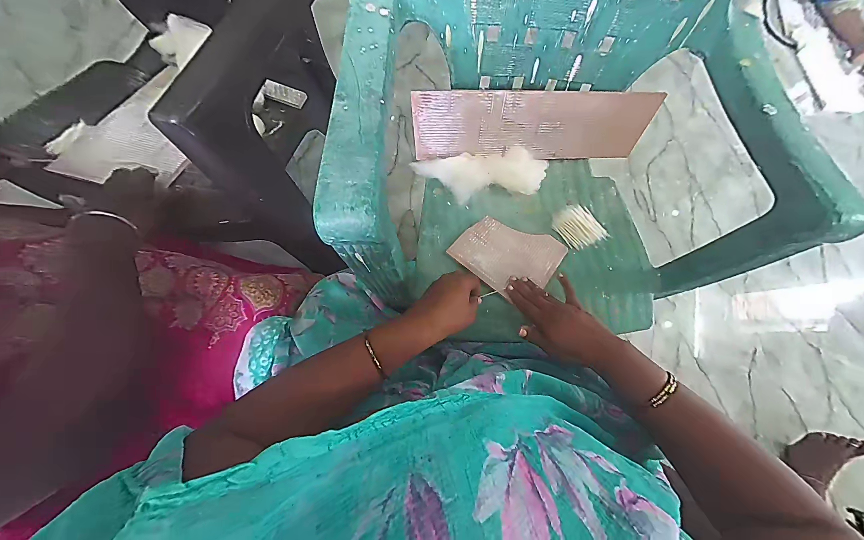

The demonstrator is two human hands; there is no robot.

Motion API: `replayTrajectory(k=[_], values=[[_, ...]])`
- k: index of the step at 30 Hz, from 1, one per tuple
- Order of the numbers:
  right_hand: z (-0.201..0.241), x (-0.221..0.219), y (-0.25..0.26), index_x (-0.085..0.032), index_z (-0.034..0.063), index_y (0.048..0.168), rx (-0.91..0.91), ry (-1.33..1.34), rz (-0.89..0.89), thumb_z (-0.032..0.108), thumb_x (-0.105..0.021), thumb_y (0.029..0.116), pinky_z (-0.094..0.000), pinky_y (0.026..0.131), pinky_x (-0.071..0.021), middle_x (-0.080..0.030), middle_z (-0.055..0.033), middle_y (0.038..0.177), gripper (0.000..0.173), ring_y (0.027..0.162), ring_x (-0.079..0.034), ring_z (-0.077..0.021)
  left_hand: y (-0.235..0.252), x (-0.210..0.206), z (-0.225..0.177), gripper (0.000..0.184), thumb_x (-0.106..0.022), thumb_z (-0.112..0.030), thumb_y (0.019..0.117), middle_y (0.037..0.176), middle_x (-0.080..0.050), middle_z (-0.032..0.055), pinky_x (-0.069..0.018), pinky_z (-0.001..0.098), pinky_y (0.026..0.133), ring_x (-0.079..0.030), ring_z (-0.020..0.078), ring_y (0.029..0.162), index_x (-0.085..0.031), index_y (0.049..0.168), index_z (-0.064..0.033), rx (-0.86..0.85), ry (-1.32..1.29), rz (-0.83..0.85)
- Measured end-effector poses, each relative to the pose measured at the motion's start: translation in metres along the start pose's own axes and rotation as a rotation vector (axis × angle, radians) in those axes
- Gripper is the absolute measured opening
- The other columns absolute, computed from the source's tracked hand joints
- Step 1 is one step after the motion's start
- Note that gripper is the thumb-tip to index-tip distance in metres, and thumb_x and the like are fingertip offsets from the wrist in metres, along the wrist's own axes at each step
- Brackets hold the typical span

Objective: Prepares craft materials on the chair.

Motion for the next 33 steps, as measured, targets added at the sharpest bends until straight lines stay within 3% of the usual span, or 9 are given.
replayTrajectory(k=[3, 5, 8, 12, 17, 22, 25, 28, 33], values=[[-0.002, -0.003, -0.026, -0.043, 0.0111, 0.157, 0.076, 0.043, -0.148, 0.044, -0.035, 0.1089, -0.0743, 0.119, -0.0031, -0.04, -0.0063, 0.164, 0.058, 0.155, -0.029, -0.0263, -0.004, -0.005, -0.005, 0.023, -0.055, -0.011, 0.105, 0.116, -0.066, 0.0208, -0.0503, 0.0505, 0.1, -0.065, 0.0332, 0.111, -0.068, 0.117, 0.0038, -0.021, 0.009, 0.024], [-0.005, -0.005, -0.04, -0.064, 0.0119, 0.14, 0.125, 0.099, -0.408, 0.04, -0.043, 0.1065, -0.078, 0.115, -0.0121, -0.062, -0.0044, 0.145, 0.049, 0.144, -0.047, -0.0298, -0.009, -0.007, -0.007, 0.022, -0.055, -0.011, 0.105, 0.116, -0.066, 0.0207, -0.0504, 0.0497, 0.1, -0.065, 0.0327, 0.11, -0.068, 0.117, 0.0039, -0.039, 0.014, 0.021], [-0.002, -0.001, -0.052, -0.076, 0.0111, 0.117, 0.076, 0.102, -0.706, 0.028, -0.057, 0.1004, -0.0763, 0.109, -0.027, -0.074, -0.005, 0.121, 0.03, 0.126, -0.063, -0.0314, -0.019, -0.007, -0.014, 0.02, -0.056, -0.01, 0.1047, 0.112, -0.067, 0.0189, -0.0518, 0.0479, 0.097, -0.065, 0.0309, 0.106, -0.068, 0.113, 0.0033, -0.074, 0.024, 0.001], [0.002, 0.002, -0.051, -0.075, 0.0106, 0.115, -0.026, 0.065, -0.881, 0.023, -0.062, 0.0988, -0.0701, 0.105, -0.0357, -0.073, -0.0089, 0.119, 0.024, 0.121, -0.064, -0.033, -0.032, -0.009, -0.025, 0.018, -0.057, -0.01, 0.1039, 0.108, -0.068, 0.0175, -0.054, 0.0472, 0.092, -0.067, 0.0292, 0.099, -0.069, 0.111, 0.0024, -0.122, 0.044, -0.021], [0.007, 0.001, -0.047, -0.078, 0.011, 0.101, 0.015, 0.06, -0.92, 0.016, -0.065, 0.0968, -0.0703, 0.103, -0.0375, -0.075, -0.0072, 0.11, 0.015, 0.118, -0.066, -0.0334, -0.043, -0.009, -0.036, 0.021, -0.055, -0.011, 0.1049, 0.113, -0.067, 0.0179, -0.0525, 0.0467, 0.095, -0.066, 0.0291, 0.104, -0.068, 0.115, 0.0027, -0.137, 0.05, 0.015], [0.007, 0.005, -0.056, -0.078, 0.0118, 0.093, 0.0, 0.07, -0.951, 0.013, -0.064, 0.0948, -0.0685, 0.102, -0.0368, -0.077, -0.0039, 0.104, 0.014, 0.117, -0.066, -0.0327, -0.045, -0.008, -0.033, 0.018, -0.056, -0.01, 0.1044, 0.107, -0.068, 0.0161, -0.0536, 0.0457, 0.093, -0.066, 0.0274, 0.1, -0.07, 0.108, 0.0023, -0.219, 0.068, -0.035], [-0.008, 0.008, -0.064, -0.078, 0.0116, 0.094, -0.061, 0.077, -0.985, 0.013, -0.063, 0.0956, -0.0677, 0.102, -0.0366, -0.077, -0.0047, 0.105, 0.015, 0.117, -0.065, -0.0335, -0.046, 0.004, -0.023, 0.016, -0.058, -0.009, 0.1033, 0.103, -0.068, 0.0147, -0.0542, 0.0453, 0.089, -0.066, 0.0263, 0.095, -0.07, 0.105, 0.0013, -0.22, 0.07, -0.077], [-0.032, 0.024, -0.067, -0.076, 0.004, 0.101, -0.246, 0.189, -0.952, 0.01, -0.063, 0.0973, -0.0687, 0.102, -0.0375, -0.074, -0.0148, 0.111, 0.015, 0.117, -0.063, -0.0398, -0.042, 0.013, -0.004, 0.015, -0.059, -0.009, 0.1031, 0.103, -0.068, 0.0153, -0.0543, 0.0462, 0.089, -0.066, 0.0261, 0.094, -0.07, 0.105, 0.0018, -0.163, 0.021, -0.105], [-0.085, 0.059, -0.037, -0.075, 0.004, 0.111, -0.58, 0.277, -0.983, 0.024, -0.058, 0.1028, -0.0694, 0.1, -0.0381, -0.071, -0.0209, 0.119, 0.028, 0.122, -0.059, -0.0446, -0.028, 0.005, 0.02, 0.022, -0.055, -0.015, 0.106, 0.111, -0.068, 0.0166, -0.0517, 0.049, 0.094, -0.065, 0.0283, 0.102, -0.068, 0.115, -0.0004, 0.004, -0.029, 0.002]])
Point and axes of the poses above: each hand's wrist, its own y-axis towards the middle knuckle, its own x-axis out of the back of the hand, z = x × y, the point moved 5 cm from there along y, towards the middle knuckle
